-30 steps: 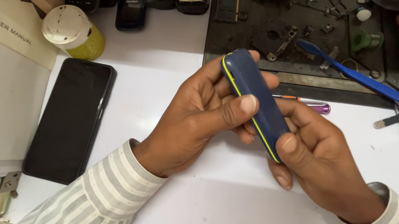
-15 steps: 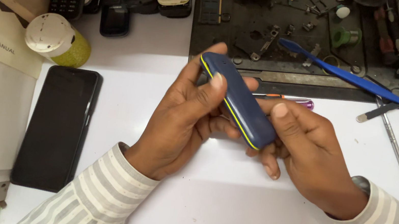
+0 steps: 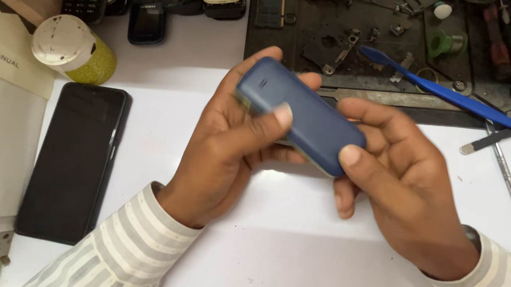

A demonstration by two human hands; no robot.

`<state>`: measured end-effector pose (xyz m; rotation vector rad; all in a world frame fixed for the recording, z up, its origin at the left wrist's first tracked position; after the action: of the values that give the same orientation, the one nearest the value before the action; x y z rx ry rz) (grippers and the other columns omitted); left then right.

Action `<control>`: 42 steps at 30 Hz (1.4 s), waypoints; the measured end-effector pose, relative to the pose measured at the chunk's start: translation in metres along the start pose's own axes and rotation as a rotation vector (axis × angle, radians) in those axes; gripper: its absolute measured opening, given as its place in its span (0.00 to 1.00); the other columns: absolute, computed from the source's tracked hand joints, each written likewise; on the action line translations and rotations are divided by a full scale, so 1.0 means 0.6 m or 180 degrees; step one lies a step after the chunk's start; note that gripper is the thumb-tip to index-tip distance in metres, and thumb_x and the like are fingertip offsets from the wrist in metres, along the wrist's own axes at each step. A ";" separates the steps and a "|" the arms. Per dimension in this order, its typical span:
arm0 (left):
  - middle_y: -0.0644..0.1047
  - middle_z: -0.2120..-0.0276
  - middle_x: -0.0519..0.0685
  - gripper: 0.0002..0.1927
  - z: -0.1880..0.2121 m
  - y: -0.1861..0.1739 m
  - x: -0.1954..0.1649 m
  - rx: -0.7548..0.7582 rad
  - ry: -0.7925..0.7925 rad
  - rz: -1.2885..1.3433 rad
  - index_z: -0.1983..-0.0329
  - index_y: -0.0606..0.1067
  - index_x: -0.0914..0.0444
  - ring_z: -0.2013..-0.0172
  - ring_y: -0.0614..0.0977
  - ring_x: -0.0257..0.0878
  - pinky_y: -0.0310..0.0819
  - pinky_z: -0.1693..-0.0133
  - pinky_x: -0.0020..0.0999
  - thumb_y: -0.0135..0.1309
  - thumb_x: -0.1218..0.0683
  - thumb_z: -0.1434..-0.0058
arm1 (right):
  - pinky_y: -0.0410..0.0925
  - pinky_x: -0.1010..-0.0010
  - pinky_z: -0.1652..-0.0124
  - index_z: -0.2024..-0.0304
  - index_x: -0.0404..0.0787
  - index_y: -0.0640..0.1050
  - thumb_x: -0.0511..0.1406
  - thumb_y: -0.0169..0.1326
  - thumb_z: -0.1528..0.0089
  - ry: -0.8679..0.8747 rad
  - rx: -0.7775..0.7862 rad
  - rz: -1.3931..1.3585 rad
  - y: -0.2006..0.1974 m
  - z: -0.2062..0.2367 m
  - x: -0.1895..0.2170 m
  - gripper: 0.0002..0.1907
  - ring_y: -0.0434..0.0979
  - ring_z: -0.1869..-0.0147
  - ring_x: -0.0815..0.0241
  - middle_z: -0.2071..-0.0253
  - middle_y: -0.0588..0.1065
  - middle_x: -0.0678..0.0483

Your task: The person repairs small feature phones at a workbench. They unscrew the back cover of a phone with a screwdriver, pry the cover off, work on the internal board, then fit a blue replacement cover onto a yellow phone body and press it closed, before handling another phone.

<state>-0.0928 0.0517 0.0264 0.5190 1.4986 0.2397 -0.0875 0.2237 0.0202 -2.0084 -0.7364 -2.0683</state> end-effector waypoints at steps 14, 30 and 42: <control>0.78 0.55 0.54 0.17 0.036 0.059 0.047 0.1239 -0.0829 0.0152 0.56 0.66 0.70 0.47 0.84 0.38 0.83 0.51 0.36 0.59 0.54 0.33 | 0.69 0.72 0.46 0.41 0.31 0.70 0.31 0.47 0.32 -0.0833 -0.0206 0.1274 -0.008 0.010 0.052 0.17 0.72 0.48 0.64 0.50 0.72 0.52; 0.78 0.49 0.49 0.42 0.050 0.085 0.062 0.1432 -0.0489 -0.0692 0.30 0.69 0.68 0.47 0.81 0.38 0.80 0.40 0.38 0.69 0.50 0.47 | 0.67 0.64 0.47 0.53 0.39 0.64 0.25 0.40 0.35 -0.1878 -0.0344 0.1370 -0.009 0.063 0.083 0.09 0.68 0.60 0.62 0.61 0.72 0.45; 0.77 0.46 0.50 0.40 0.045 0.079 0.050 0.1279 -0.0303 -0.0570 0.32 0.70 0.68 0.42 0.78 0.39 0.80 0.41 0.40 0.69 0.52 0.47 | 0.67 0.63 0.46 0.53 0.40 0.67 0.31 0.41 0.31 -0.2470 -0.0099 0.2252 0.046 0.039 0.120 0.06 0.66 0.58 0.61 0.63 0.73 0.50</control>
<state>-0.0564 0.1023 0.0217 0.6995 1.4944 -0.2291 -0.0604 0.2260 0.0960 -2.5741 -0.0186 -0.9087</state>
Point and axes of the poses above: each hand's wrist, its own z-axis away from the middle knuckle, its own y-axis out of the palm, x = y × z, the point moved 8 cm from there along -z, towards the middle knuckle
